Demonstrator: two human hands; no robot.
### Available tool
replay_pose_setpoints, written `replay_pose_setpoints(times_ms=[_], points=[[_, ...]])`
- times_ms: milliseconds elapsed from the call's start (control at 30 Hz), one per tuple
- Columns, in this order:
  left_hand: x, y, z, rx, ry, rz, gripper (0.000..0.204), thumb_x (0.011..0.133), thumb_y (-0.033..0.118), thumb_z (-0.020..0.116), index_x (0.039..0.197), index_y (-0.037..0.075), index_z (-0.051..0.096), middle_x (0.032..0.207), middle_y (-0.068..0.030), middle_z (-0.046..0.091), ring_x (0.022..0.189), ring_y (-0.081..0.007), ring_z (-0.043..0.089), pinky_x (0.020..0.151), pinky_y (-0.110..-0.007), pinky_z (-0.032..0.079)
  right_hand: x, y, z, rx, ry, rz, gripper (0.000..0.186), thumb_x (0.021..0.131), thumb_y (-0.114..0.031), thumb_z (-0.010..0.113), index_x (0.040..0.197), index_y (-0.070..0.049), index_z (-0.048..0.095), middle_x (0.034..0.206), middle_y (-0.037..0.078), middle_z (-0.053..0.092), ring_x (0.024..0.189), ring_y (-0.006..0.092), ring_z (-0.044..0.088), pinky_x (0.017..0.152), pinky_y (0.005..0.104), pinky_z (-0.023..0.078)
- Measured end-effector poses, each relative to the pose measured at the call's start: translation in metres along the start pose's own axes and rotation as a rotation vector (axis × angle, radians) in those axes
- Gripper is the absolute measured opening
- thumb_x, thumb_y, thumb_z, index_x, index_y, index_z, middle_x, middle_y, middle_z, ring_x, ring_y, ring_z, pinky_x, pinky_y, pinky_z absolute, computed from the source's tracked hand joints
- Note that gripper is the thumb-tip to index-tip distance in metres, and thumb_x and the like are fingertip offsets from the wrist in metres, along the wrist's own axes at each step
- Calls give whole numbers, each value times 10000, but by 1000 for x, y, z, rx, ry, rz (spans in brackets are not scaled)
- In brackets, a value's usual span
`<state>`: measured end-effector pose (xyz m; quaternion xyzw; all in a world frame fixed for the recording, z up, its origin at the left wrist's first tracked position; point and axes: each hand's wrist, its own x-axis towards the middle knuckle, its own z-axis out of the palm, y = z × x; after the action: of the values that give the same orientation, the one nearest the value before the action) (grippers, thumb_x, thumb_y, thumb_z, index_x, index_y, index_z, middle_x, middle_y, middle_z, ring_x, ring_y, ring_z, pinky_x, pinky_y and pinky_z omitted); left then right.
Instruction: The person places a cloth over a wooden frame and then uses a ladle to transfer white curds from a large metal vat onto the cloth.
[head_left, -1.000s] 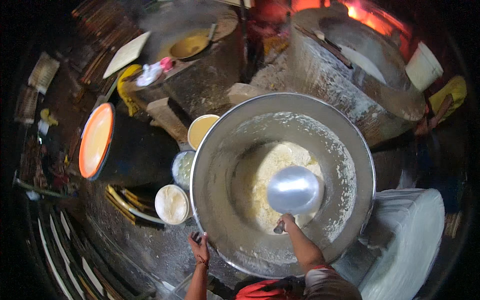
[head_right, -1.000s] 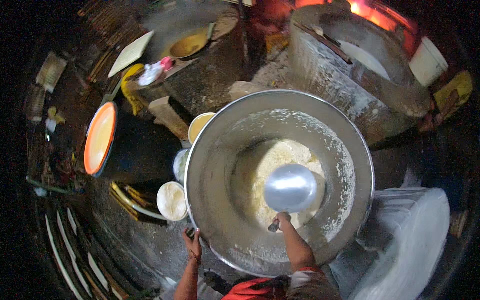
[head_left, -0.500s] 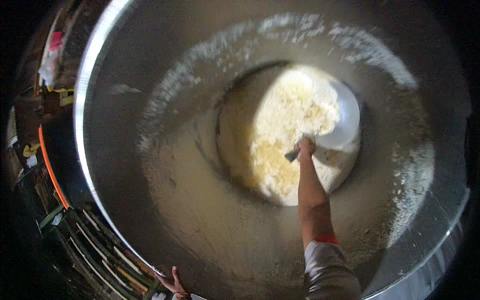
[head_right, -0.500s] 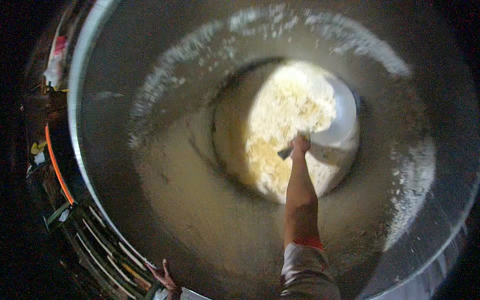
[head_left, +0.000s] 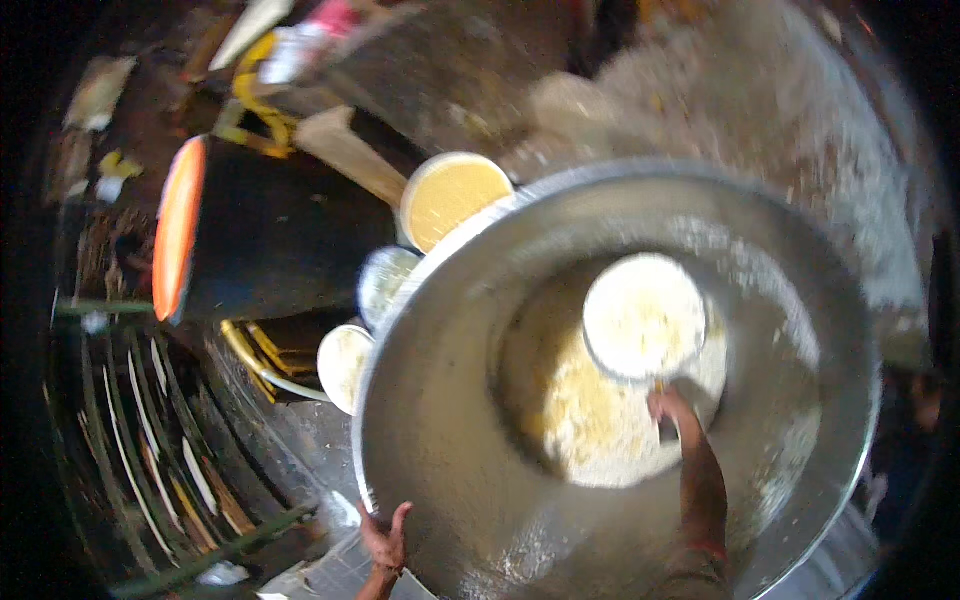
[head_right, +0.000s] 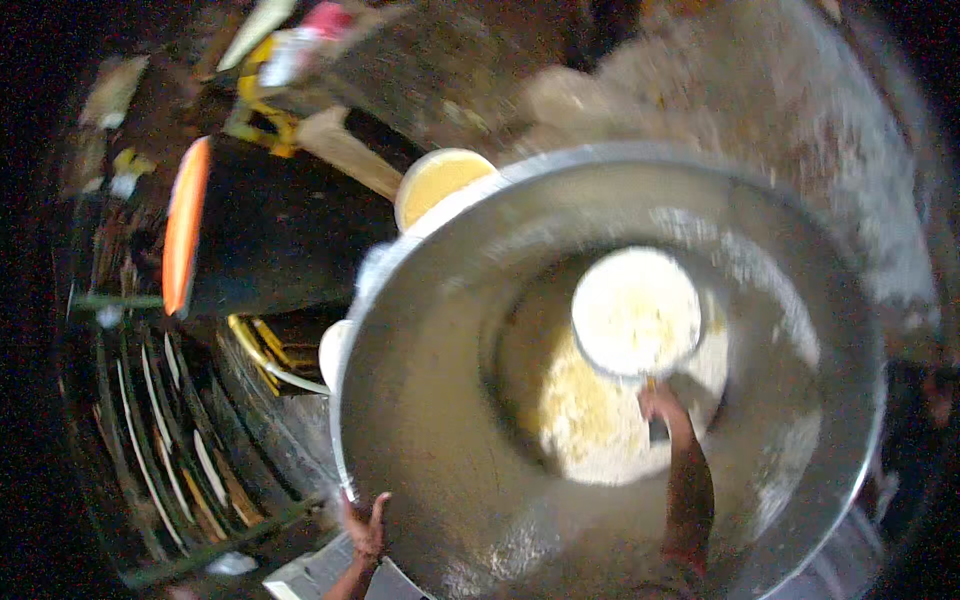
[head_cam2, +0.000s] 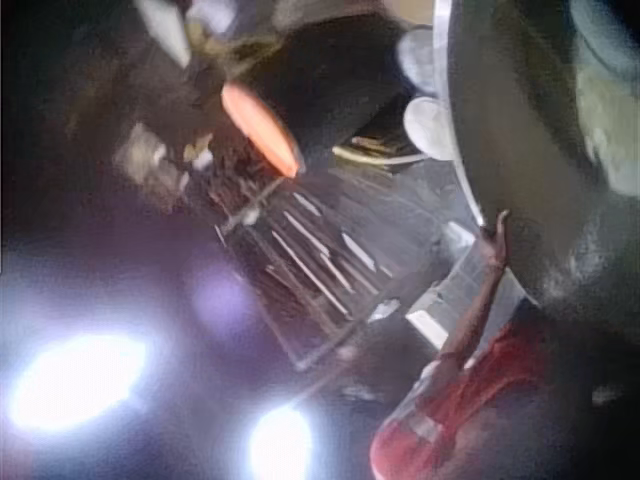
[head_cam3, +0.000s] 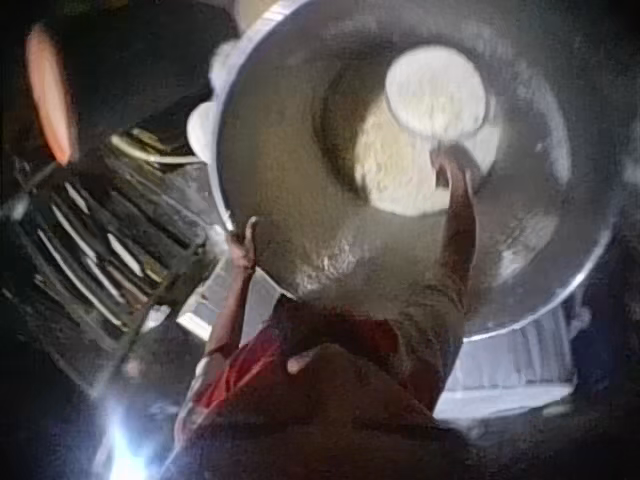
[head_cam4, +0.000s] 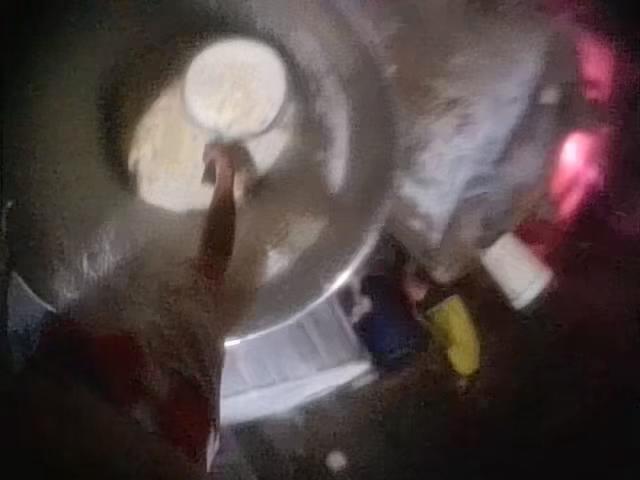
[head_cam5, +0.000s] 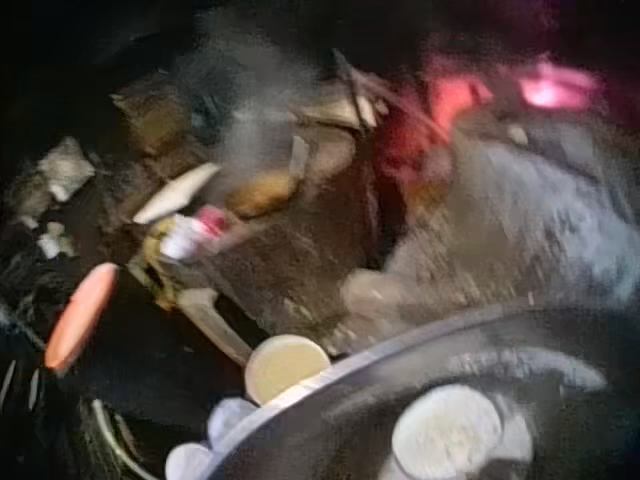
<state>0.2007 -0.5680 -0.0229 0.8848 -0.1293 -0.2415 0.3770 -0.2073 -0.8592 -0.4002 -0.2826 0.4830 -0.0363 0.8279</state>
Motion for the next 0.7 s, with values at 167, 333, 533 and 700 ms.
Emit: replay_pose_setpoints(times_ms=[167, 333, 533, 700], points=[[1, 6, -33, 221, -28, 297, 789, 701, 322, 818, 1270, -44, 413, 1221, -206, 536, 1115, -321, 535, 969, -391, 410, -138, -69, 69, -335, -21, 44, 132, 872, -106, 566, 799, 1, 588, 613, 119, 596, 505, 220, 595, 452, 334, 482], [-26, -36, -64, 217, 83, 409, 831, 741, 544, 701, 1281, -33, 445, 1379, -257, 389, 1251, -377, 424, 1056, -418, 340, -241, -140, 138, -676, -54, 306, 143, 886, -104, 542, 777, -12, 552, 607, 60, 541, 483, 175, 525, 438, 295, 423], [-179, -220, -160, -122, -200, 170, 746, 797, 606, 590, 1229, 1, 535, 1333, -227, 458, 1253, -354, 424, 1051, -397, 337, -340, -171, 345, -914, -133, 326, 161, 889, -131, 515, 770, -27, 541, 584, 34, 509, 475, 141, 492, 412, 255, 383], [-373, -464, -252, 134, 147, -464, 653, 699, 561, 659, 1013, -11, 650, 1115, -242, 598, 994, -391, 587, 899, -435, 461, -399, -84, 566, -1130, -349, 254, 183, 916, -162, 486, 777, -50, 527, 587, 4, 468, 475, 105, 453, 405, 224, 353]])
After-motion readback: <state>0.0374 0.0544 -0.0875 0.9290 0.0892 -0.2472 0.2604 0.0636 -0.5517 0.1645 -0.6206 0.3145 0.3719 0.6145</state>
